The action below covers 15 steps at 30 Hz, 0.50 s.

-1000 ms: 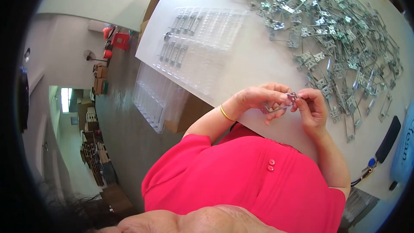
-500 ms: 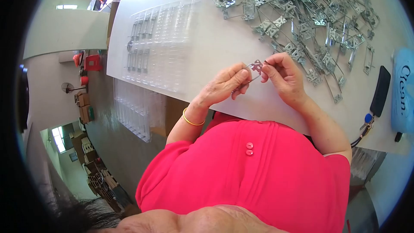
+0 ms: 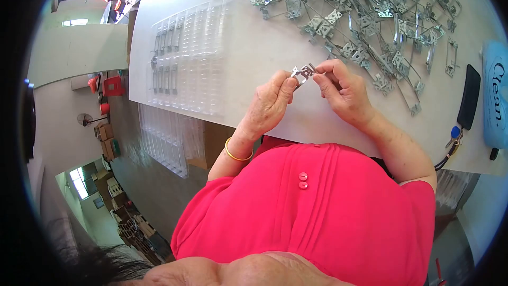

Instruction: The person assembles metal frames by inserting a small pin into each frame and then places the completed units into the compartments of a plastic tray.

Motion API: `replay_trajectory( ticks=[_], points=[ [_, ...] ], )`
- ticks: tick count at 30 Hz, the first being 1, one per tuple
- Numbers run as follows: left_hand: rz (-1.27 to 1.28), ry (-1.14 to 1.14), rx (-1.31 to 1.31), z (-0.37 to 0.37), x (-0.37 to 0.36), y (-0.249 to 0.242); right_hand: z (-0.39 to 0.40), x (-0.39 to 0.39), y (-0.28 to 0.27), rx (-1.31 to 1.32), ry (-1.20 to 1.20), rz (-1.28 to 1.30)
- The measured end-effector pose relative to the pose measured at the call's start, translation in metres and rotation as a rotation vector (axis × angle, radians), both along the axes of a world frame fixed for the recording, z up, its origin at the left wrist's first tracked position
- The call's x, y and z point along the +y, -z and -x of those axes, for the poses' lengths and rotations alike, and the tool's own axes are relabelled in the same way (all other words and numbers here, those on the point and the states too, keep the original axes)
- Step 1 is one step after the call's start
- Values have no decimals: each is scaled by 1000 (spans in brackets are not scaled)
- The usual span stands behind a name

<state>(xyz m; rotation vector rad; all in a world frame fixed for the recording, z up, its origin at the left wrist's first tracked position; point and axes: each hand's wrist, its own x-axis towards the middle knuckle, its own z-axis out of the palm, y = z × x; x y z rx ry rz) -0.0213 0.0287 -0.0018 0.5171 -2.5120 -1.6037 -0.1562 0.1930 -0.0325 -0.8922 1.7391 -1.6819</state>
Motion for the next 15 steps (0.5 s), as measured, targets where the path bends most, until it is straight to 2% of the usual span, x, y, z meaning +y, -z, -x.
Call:
replay_trajectory(
  ticks=[11, 15],
  points=[
    [208, -2, -8, 3, 3, 0, 0, 1, 3, -61, -50, -6],
    [358, -2, 72, 2, 3, 1, 0, 0, 4, -14, -61, -15]
  ],
)
